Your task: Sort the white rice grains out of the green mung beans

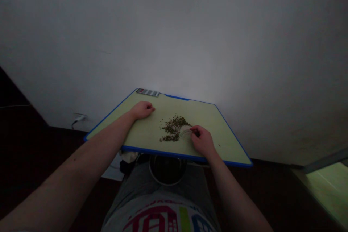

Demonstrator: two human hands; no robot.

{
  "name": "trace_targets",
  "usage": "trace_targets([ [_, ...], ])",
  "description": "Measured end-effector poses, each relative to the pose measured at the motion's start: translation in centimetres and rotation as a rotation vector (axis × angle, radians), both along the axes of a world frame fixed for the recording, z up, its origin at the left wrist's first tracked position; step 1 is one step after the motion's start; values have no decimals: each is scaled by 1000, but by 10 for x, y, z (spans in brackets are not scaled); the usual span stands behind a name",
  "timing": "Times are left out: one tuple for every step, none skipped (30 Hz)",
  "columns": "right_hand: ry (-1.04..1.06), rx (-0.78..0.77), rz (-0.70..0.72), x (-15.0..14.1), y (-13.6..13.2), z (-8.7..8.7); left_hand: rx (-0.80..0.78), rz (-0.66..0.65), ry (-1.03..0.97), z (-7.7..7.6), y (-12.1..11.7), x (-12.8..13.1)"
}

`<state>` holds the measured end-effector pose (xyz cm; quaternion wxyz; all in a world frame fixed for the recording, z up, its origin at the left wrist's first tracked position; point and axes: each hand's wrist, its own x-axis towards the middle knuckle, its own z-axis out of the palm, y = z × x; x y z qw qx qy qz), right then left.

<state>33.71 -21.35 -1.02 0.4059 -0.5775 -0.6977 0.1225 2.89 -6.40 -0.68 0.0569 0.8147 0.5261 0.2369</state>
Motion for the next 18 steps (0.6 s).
trace_targets([
  [2,-3,7,0,0,0,-1,-1,-1,1,-1,0],
  [5,-6,12,0,0,-1,-3,-2,-3,2,-1,1],
  [8,-8,17,0,0,-1,-7,-1,-3,2,-2,1],
  [10,-9,20,1,0,-1,-10,-1,-2,3,-3,1],
  [13,-10,23,1,0,-1,-11,-2,0,4,-3,1],
  [14,-11,26,1,0,-2,-11,-1,2,4,-4,2],
  [15,-11,28,1,0,-2,-10,2,3,4,-4,2],
  [16,-10,29,2,0,-2,-10,3,4,4,-4,1],
  [17,-8,29,2,1,-2,-9,3,4,4,-4,1],
  [17,-7,30,2,1,-2,-10,2,4,4,-4,1],
  [17,-6,32,2,1,-3,-10,2,2,4,-4,1],
  [16,-6,34,2,1,-3,-9,0,0,4,-4,1],
  [14,-7,36,2,1,-3,-9,-3,-3,3,-3,1],
  [12,-9,39,2,1,-4,-7,-5,-5,3,-3,1],
  [9,-11,42,2,1,-4,-6,-5,-7,3,-3,1],
  [7,-13,44,2,1,-4,-6,-5,-9,2,-3,1],
  [6,-15,45,2,1,-4,-7,-5,-8,2,-3,1],
  [4,-16,44,2,1,-4,-8,-2,-5,2,-3,1],
])
